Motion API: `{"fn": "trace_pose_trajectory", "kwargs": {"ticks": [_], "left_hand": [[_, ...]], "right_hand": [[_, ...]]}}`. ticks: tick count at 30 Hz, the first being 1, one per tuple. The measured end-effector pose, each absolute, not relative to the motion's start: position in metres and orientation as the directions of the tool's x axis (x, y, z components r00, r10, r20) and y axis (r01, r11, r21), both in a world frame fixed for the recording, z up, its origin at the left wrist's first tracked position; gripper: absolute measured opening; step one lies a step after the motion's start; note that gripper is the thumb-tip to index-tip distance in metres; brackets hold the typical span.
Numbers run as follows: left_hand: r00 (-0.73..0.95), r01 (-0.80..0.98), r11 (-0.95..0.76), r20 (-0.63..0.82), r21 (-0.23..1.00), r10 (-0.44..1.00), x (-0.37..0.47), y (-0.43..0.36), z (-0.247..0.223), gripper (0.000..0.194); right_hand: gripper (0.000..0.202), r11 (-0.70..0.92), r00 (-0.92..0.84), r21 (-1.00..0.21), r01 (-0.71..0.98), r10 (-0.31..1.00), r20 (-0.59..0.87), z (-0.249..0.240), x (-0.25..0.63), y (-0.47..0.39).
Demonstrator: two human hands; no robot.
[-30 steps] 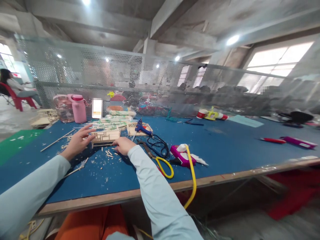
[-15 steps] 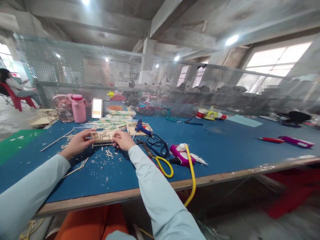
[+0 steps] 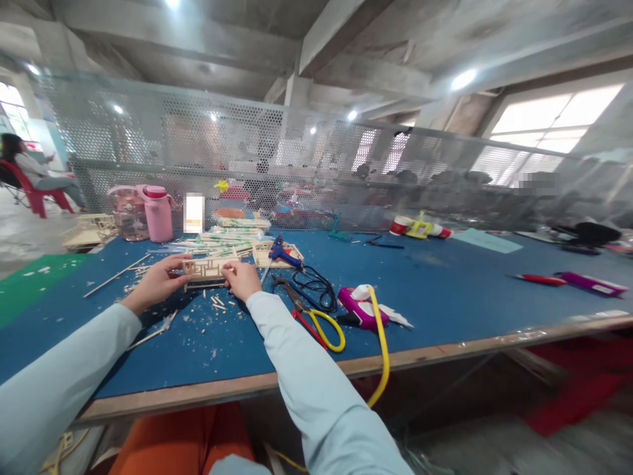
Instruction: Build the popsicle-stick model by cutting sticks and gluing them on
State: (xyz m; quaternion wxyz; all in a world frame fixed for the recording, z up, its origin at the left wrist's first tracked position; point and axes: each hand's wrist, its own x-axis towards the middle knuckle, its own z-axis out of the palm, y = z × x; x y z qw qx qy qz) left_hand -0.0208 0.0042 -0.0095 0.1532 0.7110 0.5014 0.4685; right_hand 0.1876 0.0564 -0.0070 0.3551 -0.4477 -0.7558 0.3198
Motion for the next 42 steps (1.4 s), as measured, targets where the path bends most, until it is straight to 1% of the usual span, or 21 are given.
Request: {"fn": "trace_pose_trajectory", "kwargs": {"ticks": [3, 5, 7, 10, 14, 17, 19, 21, 22, 23, 25, 29, 31, 33, 35, 37, 39, 42], "left_hand": [[0.055, 0.573, -0.448, 0.513, 0.686, 0.857, -0.020, 0.004, -0.008, 0.029], [0.056, 0.573, -0.446, 0.510, 0.687, 0.858, -0.020, 0.003, -0.008, 0.028], [0.059, 0.571, -0.445, 0.506, 0.690, 0.861, -0.020, 0.002, -0.007, 0.029], [0.066, 0.573, -0.443, 0.500, 0.690, 0.864, -0.019, 0.001, -0.006, 0.030], [0.077, 0.577, -0.448, 0.501, 0.683, 0.862, -0.020, 0.001, -0.005, 0.031], [0.075, 0.577, -0.450, 0.504, 0.681, 0.860, -0.020, 0.000, -0.005, 0.031], [0.072, 0.578, -0.451, 0.508, 0.680, 0.859, -0.020, 0.000, -0.005, 0.031], [0.073, 0.580, -0.449, 0.505, 0.680, 0.860, -0.019, -0.001, -0.004, 0.033], [0.072, 0.581, -0.447, 0.504, 0.680, 0.861, -0.019, -0.001, -0.004, 0.033], [0.071, 0.581, -0.445, 0.502, 0.681, 0.862, -0.019, -0.001, -0.004, 0.034], [0.067, 0.579, -0.442, 0.501, 0.685, 0.863, -0.018, -0.002, -0.003, 0.034], [0.070, 0.586, -0.441, 0.499, 0.680, 0.864, -0.018, -0.002, -0.003, 0.035], [0.071, 0.595, -0.440, 0.501, 0.673, 0.862, -0.018, -0.002, -0.003, 0.036], [0.074, 0.603, -0.444, 0.507, 0.663, 0.859, -0.018, -0.002, -0.003, 0.036], [0.082, 0.609, -0.449, 0.511, 0.654, 0.856, -0.019, -0.002, -0.002, 0.035], [0.087, 0.614, -0.450, 0.512, 0.648, 0.855, -0.019, -0.003, -0.002, 0.036], [0.086, 0.620, -0.450, 0.514, 0.643, 0.854, -0.018, -0.003, -0.002, 0.036], [0.074, 0.620, -0.444, 0.516, 0.647, 0.854, -0.018, -0.003, -0.002, 0.037]], "right_hand": [[0.014, 0.439, -0.366, -0.742, 0.507, 0.889, 0.276, -0.009, 0.188, 0.058], [0.015, 0.462, -0.360, -0.722, 0.514, 0.881, 0.307, -0.009, 0.188, 0.058], [0.017, 0.460, -0.339, -0.736, 0.496, 0.883, 0.324, -0.009, 0.188, 0.059], [0.017, 0.436, -0.319, -0.766, 0.472, 0.895, 0.312, -0.009, 0.188, 0.060], [0.017, 0.436, -0.322, -0.761, 0.481, 0.895, 0.309, -0.009, 0.188, 0.060], [0.016, 0.528, -0.338, -0.694, 0.489, 0.848, 0.407, -0.004, 0.189, 0.056], [0.015, 0.609, -0.347, -0.662, 0.437, 0.793, 0.500, 0.001, 0.192, 0.053], [0.012, 0.626, -0.342, -0.713, 0.315, 0.776, 0.530, 0.006, 0.196, 0.050], [0.011, 0.605, -0.339, -0.757, 0.246, 0.785, 0.518, 0.009, 0.199, 0.050], [0.015, 0.575, -0.338, -0.796, 0.189, 0.799, 0.497, 0.011, 0.201, 0.049], [0.022, 0.520, -0.355, -0.844, 0.130, 0.819, 0.450, 0.015, 0.204, 0.049], [0.014, 0.405, -0.448, -0.914, 0.039, 0.824, 0.346, 0.019, 0.207, 0.048], [0.016, 0.352, -0.468, -0.936, -0.019, 0.824, 0.319, 0.019, 0.207, 0.048], [0.016, 0.330, -0.453, -0.944, 0.000, 0.842, 0.295, 0.017, 0.206, 0.049], [0.014, 0.355, -0.412, -0.930, 0.094, 0.864, 0.288, 0.014, 0.204, 0.050], [0.015, 0.421, -0.373, -0.888, 0.187, 0.866, 0.332, 0.011, 0.203, 0.052], [0.013, 0.443, -0.353, -0.866, 0.231, 0.868, 0.350, 0.008, 0.202, 0.054], [0.013, 0.343, -0.332, -0.913, 0.223, 0.907, 0.259, 0.004, 0.198, 0.056]]}}
